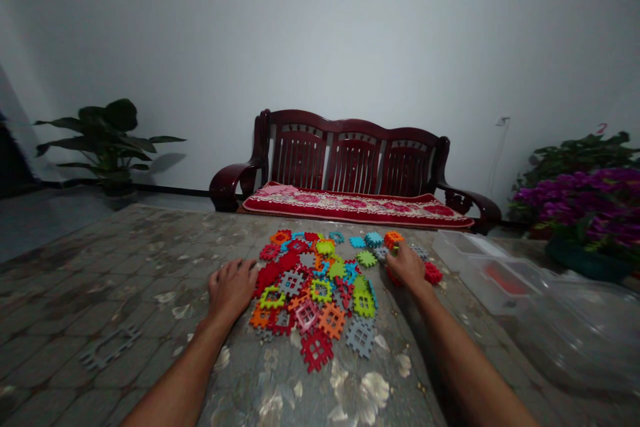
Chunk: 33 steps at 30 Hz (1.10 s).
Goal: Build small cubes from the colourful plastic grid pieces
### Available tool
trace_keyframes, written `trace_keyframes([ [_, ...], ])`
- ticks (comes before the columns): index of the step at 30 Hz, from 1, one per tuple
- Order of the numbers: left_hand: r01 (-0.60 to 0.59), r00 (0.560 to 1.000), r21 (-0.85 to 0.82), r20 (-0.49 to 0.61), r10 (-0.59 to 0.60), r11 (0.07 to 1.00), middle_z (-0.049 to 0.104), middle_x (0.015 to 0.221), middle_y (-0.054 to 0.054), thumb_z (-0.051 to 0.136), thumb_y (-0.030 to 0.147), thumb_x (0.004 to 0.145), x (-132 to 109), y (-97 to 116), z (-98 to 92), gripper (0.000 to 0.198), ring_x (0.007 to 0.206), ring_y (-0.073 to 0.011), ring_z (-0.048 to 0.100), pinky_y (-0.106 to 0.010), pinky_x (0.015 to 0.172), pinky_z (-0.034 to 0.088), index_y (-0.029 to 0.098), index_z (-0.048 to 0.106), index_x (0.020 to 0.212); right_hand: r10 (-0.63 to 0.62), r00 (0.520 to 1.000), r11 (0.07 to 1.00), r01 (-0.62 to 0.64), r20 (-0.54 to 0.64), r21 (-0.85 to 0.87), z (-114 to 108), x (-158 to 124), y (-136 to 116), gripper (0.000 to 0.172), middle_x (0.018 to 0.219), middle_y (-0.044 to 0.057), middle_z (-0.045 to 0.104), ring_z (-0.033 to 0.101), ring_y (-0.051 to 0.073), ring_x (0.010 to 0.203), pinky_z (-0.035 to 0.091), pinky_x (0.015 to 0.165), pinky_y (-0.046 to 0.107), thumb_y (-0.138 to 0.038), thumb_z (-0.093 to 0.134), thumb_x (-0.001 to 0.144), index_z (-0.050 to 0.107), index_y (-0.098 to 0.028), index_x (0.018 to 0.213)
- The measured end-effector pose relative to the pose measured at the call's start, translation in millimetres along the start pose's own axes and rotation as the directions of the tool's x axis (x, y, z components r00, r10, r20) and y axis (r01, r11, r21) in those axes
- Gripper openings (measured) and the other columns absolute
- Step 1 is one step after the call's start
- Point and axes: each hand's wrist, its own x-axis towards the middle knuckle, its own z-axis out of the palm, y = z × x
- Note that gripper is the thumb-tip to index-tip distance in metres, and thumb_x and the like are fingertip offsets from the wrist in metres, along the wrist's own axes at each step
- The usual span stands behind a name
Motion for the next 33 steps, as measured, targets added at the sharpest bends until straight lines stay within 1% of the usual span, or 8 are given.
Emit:
trace_keyframes([
  [5,0.002,1.0,-0.004,0.005,-0.002,1.0,0.065,0.147,-0.01,0.037,0.035,0.104,1.2,-0.4,1.1,0.046,0.136,-0.026,0.056,-0.046,0.116,0.035,0.029,0.07,0.135,0.04,0.993,0.994,-0.028,-0.112,0.103,1.6,-13.4,30.1,0.044,0.121,0.016,0.075,0.071,0.031,0.114,0.051,0.09,0.036,-0.032,0.053,0.094,0.064,-0.015,0.134],
  [9,0.0,1.0,-0.003,0.008,0.0,1.0,0.065,0.147,-0.011,0.036,0.035,0.104,1.8,-0.5,2.2,0.047,0.136,-0.0271,0.056,-0.046,0.116,0.035,0.028,0.07,0.136,-0.001,0.979,0.993,0.025,-0.202,0.119,14.0,-31.8,49.7,0.044,0.123,0.018,0.074,0.068,0.033,0.117,0.051,0.094,0.04,-0.034,0.059,0.09,0.067,-0.015,0.129],
  [13,0.008,1.0,-0.008,0.021,-0.008,1.0,0.064,0.149,-0.011,0.034,0.036,0.105,2.8,-0.6,1.3,0.049,0.137,-0.0272,0.056,-0.047,0.116,0.036,0.027,0.07,0.136,-0.08,0.96,0.978,0.127,-0.27,0.163,27.3,-45.9,50.9,0.042,0.123,0.018,0.073,0.066,0.034,0.116,0.05,0.099,0.044,-0.035,0.061,0.087,0.07,-0.016,0.123],
  [17,0.0,0.999,-0.007,0.038,0.0,1.0,0.065,0.147,-0.01,0.035,0.036,0.104,3.5,-0.5,-0.9,0.048,0.136,-0.0272,0.057,-0.047,0.116,0.037,0.028,0.07,0.135,-0.252,0.947,0.863,0.313,-0.198,0.398,35.3,-58.4,35.5,0.034,0.11,0.011,0.077,0.07,0.027,0.1,0.054,0.092,0.039,-0.039,0.058,0.088,0.073,-0.02,0.111],
  [20,-0.002,0.999,-0.005,0.039,0.002,1.0,0.065,0.147,-0.01,0.034,0.036,0.104,3.6,-0.7,-1.0,0.048,0.135,-0.0272,0.057,-0.047,0.116,0.037,0.028,0.07,0.136,-0.348,0.932,0.8,0.354,-0.106,0.485,35.9,-68.7,21.4,0.041,0.112,0.009,0.077,0.07,0.024,0.091,0.055,0.085,0.037,-0.045,0.061,0.086,0.073,-0.021,0.117],
  [24,-0.002,0.999,-0.009,0.046,0.003,1.0,0.063,0.15,-0.012,0.034,0.036,0.105,3.9,-1.4,-0.5,0.049,0.138,-0.0275,0.055,-0.047,0.116,0.036,0.027,0.069,0.136,-0.416,0.909,0.817,0.381,-0.014,0.433,33.4,-76.8,10.4,0.049,0.115,0.009,0.077,0.071,0.025,0.097,0.053,0.088,0.037,-0.039,0.068,0.081,0.072,-0.021,0.126],
  [27,0.004,0.999,-0.009,0.051,-0.004,1.0,0.062,0.15,-0.012,0.033,0.037,0.105,4.3,-2.0,0.2,0.049,0.139,-0.0278,0.054,-0.047,0.117,0.036,0.027,0.069,0.137,-0.434,0.901,0.843,0.399,0.017,0.36,34.1,-76.1,10.6,0.035,0.113,0.008,0.077,0.07,0.025,0.101,0.052,0.09,0.035,-0.031,0.061,0.087,0.075,-0.021,0.118],
  [33,0.001,1.0,-0.009,0.027,-0.001,1.0,0.063,0.15,-0.012,0.033,0.036,0.105,3.8,-1.4,2.2,0.05,0.138,-0.0287,0.056,-0.048,0.116,0.037,0.027,0.07,0.136,-0.342,0.936,0.927,0.351,-0.089,0.131,36.5,-72.5,19.7,0.027,0.115,0.011,0.075,0.068,0.024,0.108,0.05,0.094,0.032,-0.022,0.053,0.094,0.075,-0.02,0.109],
])
